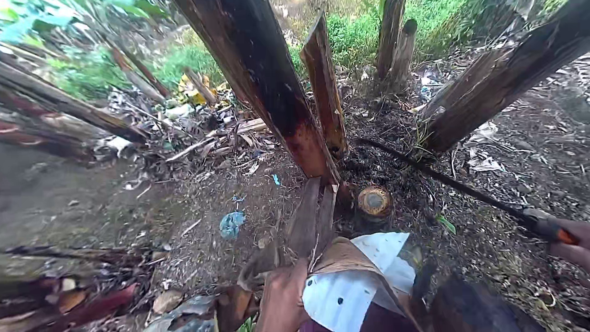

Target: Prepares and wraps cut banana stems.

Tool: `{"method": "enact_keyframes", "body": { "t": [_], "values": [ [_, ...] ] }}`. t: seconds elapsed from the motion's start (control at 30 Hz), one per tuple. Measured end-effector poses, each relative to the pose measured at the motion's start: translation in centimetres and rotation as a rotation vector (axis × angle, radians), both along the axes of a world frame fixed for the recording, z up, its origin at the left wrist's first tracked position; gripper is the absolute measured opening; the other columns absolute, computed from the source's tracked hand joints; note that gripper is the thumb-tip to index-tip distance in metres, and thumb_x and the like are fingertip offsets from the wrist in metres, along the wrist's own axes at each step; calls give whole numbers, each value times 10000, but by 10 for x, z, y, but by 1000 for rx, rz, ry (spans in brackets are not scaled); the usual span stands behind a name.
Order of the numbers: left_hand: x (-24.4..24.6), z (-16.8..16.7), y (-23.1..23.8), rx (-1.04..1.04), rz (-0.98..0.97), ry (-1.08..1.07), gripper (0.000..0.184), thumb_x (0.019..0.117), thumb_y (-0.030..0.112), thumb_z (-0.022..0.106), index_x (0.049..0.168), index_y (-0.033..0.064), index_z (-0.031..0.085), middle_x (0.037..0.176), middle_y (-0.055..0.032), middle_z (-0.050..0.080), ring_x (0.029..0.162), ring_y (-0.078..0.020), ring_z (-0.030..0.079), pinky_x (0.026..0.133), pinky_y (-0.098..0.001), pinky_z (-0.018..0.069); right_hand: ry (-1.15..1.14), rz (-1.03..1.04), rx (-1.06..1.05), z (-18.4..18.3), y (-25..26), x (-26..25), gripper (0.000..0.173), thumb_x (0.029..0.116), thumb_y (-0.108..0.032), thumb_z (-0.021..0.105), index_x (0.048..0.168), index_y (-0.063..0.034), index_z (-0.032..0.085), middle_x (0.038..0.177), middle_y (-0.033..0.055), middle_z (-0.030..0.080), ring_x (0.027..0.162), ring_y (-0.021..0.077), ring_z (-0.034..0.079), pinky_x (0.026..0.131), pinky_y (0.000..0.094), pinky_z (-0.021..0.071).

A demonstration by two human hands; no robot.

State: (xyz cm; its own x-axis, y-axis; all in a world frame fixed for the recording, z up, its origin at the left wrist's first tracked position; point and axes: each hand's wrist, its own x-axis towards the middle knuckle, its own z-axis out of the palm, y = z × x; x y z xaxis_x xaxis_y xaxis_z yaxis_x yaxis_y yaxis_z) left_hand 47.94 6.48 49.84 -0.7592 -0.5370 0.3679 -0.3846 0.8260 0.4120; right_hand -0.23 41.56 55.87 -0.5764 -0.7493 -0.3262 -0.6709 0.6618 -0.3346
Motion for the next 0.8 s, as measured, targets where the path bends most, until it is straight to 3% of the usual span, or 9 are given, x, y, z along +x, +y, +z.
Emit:
{"method": "enact_keyframes", "body": {
  "t": [0.1, 0.2, 0.43, 0.5, 0.6, 0.8],
  "values": [
    [3, 3, 11, -1, -25, -50, 333, 891, 414, 598, 807, 96, 656, 554, -26, 589, 478, -181, 610, 454, -380, 509, 4, 202, 115, 10, -56, -20, 190, 814, -182, 755, 925, -34, 711, 679, 157, 646, 641, 368, 655, 592, 616, 501],
    [-5, 0, 24, -12, -39, -25, 300, 923, 383, 573, 854, 109, 674, 559, -13, 578, 483, -180, 595, 465, -366, 502, 27, 325, 221, -4, -109, -34, 164, 825, -253, 733, 852, -100, 679, 639, 91, 608, 618, 310, 633, 562, 567, 487],
    [-3, -2, 42, -12, -46, -38, 227, 970, 243, 548, 902, 110, 719, 581, -21, 595, 535, -200, 619, 521, -366, 531, 1, 402, 348, -46, -195, -47, 209, 889, -275, 705, 920, -69, 689, 760, 149, 661, 758, 361, 669, 677, 614, 513],
    [-4, 0, 47, 5, -85, -69, 184, 961, 212, 568, 901, 116, 714, 605, -23, 618, 562, -208, 641, 539, -373, 546, -10, 415, 424, -65, -215, -36, 250, 908, -318, 700, 970, -75, 700, 830, 165, 688, 833, 384, 684, 737, 637, 521],
    [-4, 7, 49, 28, -115, -100, 164, 955, 189, 579, 865, 118, 696, 605, -25, 616, 571, -205, 647, 548, -366, 551, -13, 461, 465, -87, -236, -4, 251, 915, -331, 662, 970, -88, 697, 853, 165, 694, 856, 384, 690, 744, 636, 526],
    [34, 5, 60, 202, -3, -152, 244, 966, 175, 554, 797, 53, 681, 607, -93, 634, 562, -252, 661, 528, -415, 542, -1, 516, 490, -74, -240, 17, 249, 927, -324, 654, 1016, -92, 677, 846, 158, 686, 839, 381, 692, 725, 621, 535]
  ]
}}
